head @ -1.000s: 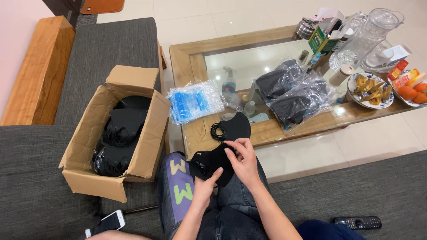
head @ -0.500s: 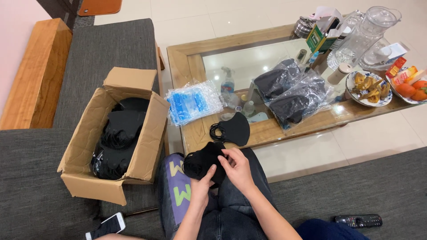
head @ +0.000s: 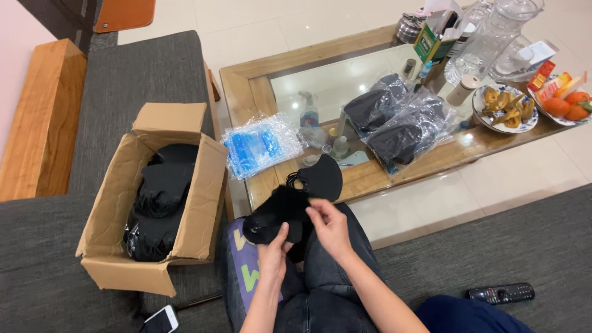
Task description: Unpacking black fabric masks from a cardboard box and arranging them on a table.
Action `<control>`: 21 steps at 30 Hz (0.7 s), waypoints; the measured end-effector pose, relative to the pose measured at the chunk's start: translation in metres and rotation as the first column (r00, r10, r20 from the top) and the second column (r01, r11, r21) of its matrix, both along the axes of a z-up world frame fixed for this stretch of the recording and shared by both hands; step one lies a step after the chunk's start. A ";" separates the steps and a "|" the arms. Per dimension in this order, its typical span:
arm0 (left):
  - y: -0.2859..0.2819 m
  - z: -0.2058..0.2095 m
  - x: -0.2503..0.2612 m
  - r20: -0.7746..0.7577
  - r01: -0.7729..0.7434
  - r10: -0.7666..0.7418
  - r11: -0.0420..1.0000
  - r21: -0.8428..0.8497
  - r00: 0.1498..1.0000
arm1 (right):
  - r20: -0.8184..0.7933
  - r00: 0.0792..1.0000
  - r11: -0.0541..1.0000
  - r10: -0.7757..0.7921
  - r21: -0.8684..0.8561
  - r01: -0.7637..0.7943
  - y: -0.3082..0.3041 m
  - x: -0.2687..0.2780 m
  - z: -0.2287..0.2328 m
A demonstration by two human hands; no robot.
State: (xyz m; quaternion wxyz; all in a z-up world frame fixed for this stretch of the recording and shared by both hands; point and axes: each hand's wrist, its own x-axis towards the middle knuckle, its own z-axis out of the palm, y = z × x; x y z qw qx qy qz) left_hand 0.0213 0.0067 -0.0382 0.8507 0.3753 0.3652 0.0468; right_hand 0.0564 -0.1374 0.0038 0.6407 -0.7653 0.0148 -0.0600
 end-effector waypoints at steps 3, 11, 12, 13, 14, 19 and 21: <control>0.009 0.004 0.015 -0.013 -0.093 0.094 0.995 0.033 0.995 | -0.070 0.992 0.979 -0.102 0.168 0.112 -0.015 0.026 -0.016; 0.016 -0.017 0.022 -0.114 -0.044 0.056 0.993 0.109 0.992 | -0.366 0.901 0.934 -0.233 0.173 0.312 -0.043 0.066 -0.045; 0.017 -0.015 0.020 -0.114 -0.024 0.039 0.992 0.124 0.993 | -0.355 0.897 0.938 -0.262 0.126 0.323 -0.044 0.067 -0.049; 0.017 -0.017 0.020 -0.117 -0.027 0.042 0.992 0.124 0.992 | -0.359 0.897 0.939 -0.259 0.124 0.321 -0.044 0.064 -0.041; 0.018 -0.019 0.021 -0.096 -0.028 0.039 0.993 0.114 0.995 | -0.364 0.891 0.954 -0.272 0.018 0.299 -0.044 0.061 -0.033; 0.020 -0.031 0.022 -0.074 -0.029 0.038 0.993 0.113 0.997 | -0.247 0.905 0.863 -0.346 -0.462 0.204 -0.043 0.056 -0.023; 0.019 -0.035 0.023 -0.054 -0.054 0.059 0.993 0.104 0.997 | 0.053 0.975 0.681 -0.218 -0.707 0.190 -0.039 0.053 -0.021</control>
